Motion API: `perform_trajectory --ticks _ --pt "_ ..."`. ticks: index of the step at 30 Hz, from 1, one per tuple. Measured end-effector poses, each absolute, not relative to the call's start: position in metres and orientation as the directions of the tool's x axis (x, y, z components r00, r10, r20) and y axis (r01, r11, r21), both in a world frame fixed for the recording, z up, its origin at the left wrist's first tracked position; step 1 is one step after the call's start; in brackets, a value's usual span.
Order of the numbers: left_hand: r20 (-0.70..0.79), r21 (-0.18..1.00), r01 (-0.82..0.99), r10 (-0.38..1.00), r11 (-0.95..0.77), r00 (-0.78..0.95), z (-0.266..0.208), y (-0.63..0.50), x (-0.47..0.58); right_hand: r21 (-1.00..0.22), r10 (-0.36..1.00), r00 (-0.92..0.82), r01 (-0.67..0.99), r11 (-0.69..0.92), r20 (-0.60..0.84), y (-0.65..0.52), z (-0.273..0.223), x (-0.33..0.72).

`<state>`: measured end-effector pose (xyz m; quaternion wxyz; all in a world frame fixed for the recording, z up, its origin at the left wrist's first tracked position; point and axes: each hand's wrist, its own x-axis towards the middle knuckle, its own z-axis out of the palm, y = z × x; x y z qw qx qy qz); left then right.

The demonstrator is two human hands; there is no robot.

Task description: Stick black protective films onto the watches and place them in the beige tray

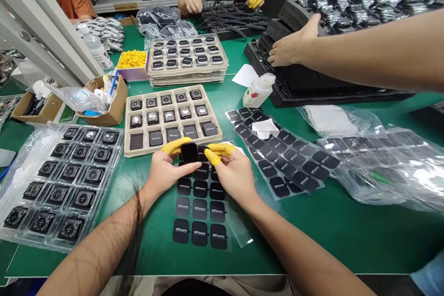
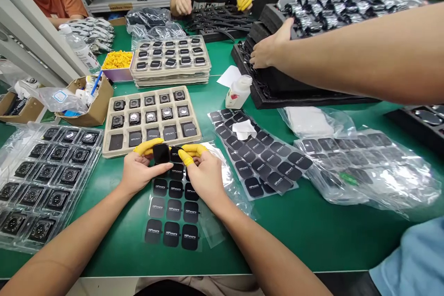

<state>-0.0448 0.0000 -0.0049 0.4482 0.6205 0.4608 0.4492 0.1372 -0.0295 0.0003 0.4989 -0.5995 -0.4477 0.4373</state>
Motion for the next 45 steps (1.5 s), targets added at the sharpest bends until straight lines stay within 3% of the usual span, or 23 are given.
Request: perform_trajectory --ticks 6,9,13,15,17,19,22,25,45 --pt "-0.002 0.995 -0.097 0.978 0.023 0.207 -0.006 0.005 -0.043 -0.92 0.991 0.085 0.387 0.067 0.108 -0.027 -0.012 0.144" --pt "-0.06 0.978 -0.187 0.984 0.092 0.17 -0.008 0.007 -0.043 -0.827 0.951 -0.034 0.485 0.285 0.307 -0.021 -0.012 0.151" --pt "-0.078 0.967 -0.233 0.989 0.106 0.128 -0.01 0.01 -0.045 -0.676 0.82 -0.196 0.482 0.558 0.537 -0.013 0.001 0.17" --pt "-0.061 0.979 -0.187 0.989 0.085 0.132 -0.01 0.009 -0.046 -0.75 0.826 -0.116 0.367 0.551 0.551 -0.013 0.012 0.181" --pt "-0.033 0.998 -0.043 0.986 0.041 0.165 -0.009 0.007 -0.045 -0.892 0.897 0.036 0.129 0.432 0.44 -0.016 0.023 0.188" --pt "0.01 0.983 0.175 0.975 -0.049 0.22 -0.008 0.004 -0.045 -0.974 0.974 0.105 -0.092 0.209 0.199 -0.02 0.03 0.186" --pt "0.095 0.883 0.416 0.949 -0.219 0.299 -0.007 0.0 -0.043 -0.977 0.988 0.082 -0.175 -0.118 -0.134 -0.025 0.029 0.169" --pt "0.148 0.843 0.456 0.937 -0.286 0.316 -0.007 -0.002 -0.042 -0.947 0.957 0.088 -0.196 -0.256 -0.277 -0.025 0.02 0.151" --pt "0.137 0.832 0.47 0.93 -0.294 0.341 -0.006 -0.002 -0.041 -0.929 0.941 0.111 -0.231 -0.288 -0.32 -0.024 0.003 0.139"
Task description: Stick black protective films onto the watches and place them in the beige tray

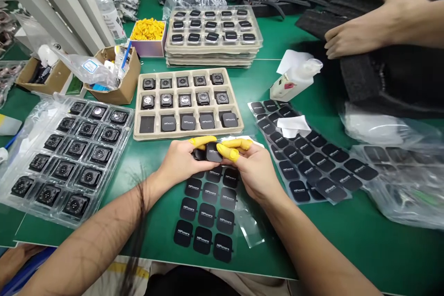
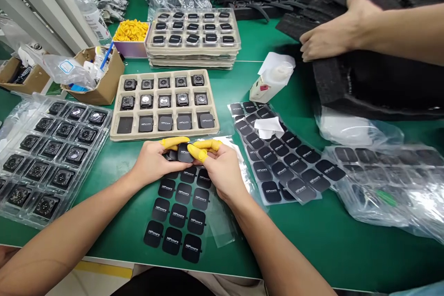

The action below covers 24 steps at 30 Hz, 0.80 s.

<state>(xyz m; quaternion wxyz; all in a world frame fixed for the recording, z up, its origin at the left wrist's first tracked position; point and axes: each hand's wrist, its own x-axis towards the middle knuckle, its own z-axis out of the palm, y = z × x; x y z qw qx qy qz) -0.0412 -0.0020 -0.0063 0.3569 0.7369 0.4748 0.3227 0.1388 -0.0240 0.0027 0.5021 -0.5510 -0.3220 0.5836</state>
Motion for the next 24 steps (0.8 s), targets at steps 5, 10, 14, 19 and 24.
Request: perform_trajectory --ticks 5,10,14,19,24 --pt "0.137 0.807 0.51 0.934 -0.297 0.329 -0.0043 -0.0016 -0.0408 -0.932 0.942 0.112 -0.22 -0.288 -0.318 -0.0241 0.0018 0.1382" --pt "0.15 0.803 0.508 0.93 -0.313 0.335 -0.0043 -0.0021 -0.0407 -0.937 0.944 0.109 -0.199 -0.288 -0.313 -0.0245 0.0009 0.1384" --pt "0.156 0.807 0.501 0.931 -0.313 0.331 -0.0052 -0.0021 -0.0403 -0.938 0.942 0.117 -0.192 -0.29 -0.315 -0.0253 -0.0003 0.1381" --pt "0.145 0.823 0.482 0.93 -0.302 0.337 -0.0052 -0.0019 -0.0403 -0.942 0.946 0.114 -0.186 -0.279 -0.303 -0.0252 0.0011 0.1383" --pt "0.128 0.831 0.479 0.936 -0.282 0.329 -0.0039 -0.0015 -0.0402 -0.923 0.94 0.111 -0.256 -0.288 -0.324 -0.0239 0.0044 0.1398"
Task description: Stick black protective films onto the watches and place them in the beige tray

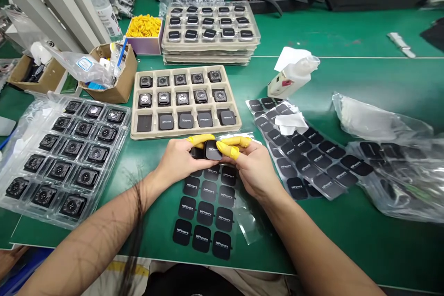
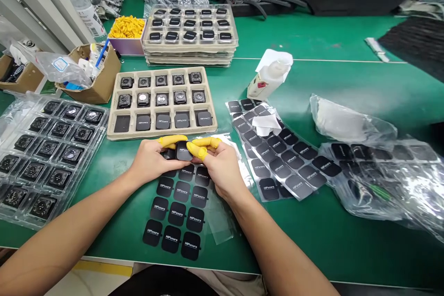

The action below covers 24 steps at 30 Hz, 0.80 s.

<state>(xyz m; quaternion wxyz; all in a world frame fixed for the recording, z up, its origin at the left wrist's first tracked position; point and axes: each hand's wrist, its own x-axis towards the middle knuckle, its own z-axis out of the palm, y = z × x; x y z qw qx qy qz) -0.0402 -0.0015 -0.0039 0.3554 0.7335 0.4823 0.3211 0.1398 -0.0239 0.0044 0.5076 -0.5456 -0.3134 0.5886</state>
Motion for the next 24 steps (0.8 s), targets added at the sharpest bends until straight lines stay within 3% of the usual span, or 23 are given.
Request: perform_trajectory --ticks 24 --pt "0.133 0.832 0.474 0.932 -0.29 0.337 -0.007 -0.0019 -0.0401 -0.928 0.936 0.113 -0.216 -0.305 -0.334 -0.0245 0.0029 0.1396"
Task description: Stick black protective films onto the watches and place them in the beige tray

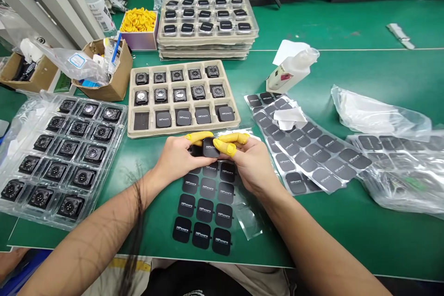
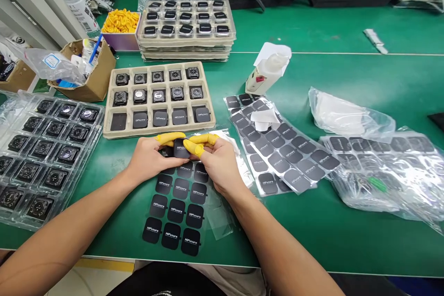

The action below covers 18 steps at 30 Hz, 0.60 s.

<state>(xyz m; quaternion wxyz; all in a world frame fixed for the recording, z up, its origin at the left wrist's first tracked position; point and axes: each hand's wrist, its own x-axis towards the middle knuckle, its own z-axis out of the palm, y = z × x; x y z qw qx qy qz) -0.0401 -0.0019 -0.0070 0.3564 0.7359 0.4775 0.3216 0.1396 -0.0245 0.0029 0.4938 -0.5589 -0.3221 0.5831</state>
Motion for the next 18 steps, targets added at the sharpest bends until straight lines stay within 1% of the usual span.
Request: perform_trajectory --ticks 6,11,13,16,18 --pt "0.12 0.836 0.472 0.933 -0.28 0.34 -0.006 -0.002 -0.04 -0.925 0.937 0.106 -0.231 -0.301 -0.332 -0.024 0.001 0.138" --pt "0.113 0.802 0.524 0.934 -0.287 0.338 -0.005 -0.003 -0.04 -0.943 0.95 0.099 -0.184 -0.276 -0.297 -0.026 -0.001 0.139" --pt "0.112 0.792 0.538 0.936 -0.287 0.334 -0.004 -0.003 -0.04 -0.961 0.96 0.098 -0.113 -0.253 -0.264 -0.027 0.002 0.143" --pt "0.102 0.796 0.541 0.942 -0.271 0.32 -0.005 -0.002 -0.04 -0.978 0.965 0.183 0.059 -0.2 -0.187 -0.029 0.01 0.15" --pt "0.101 0.813 0.52 0.943 -0.263 0.318 -0.007 -0.002 -0.041 -0.975 0.967 0.176 0.096 -0.203 -0.184 -0.029 0.014 0.151"
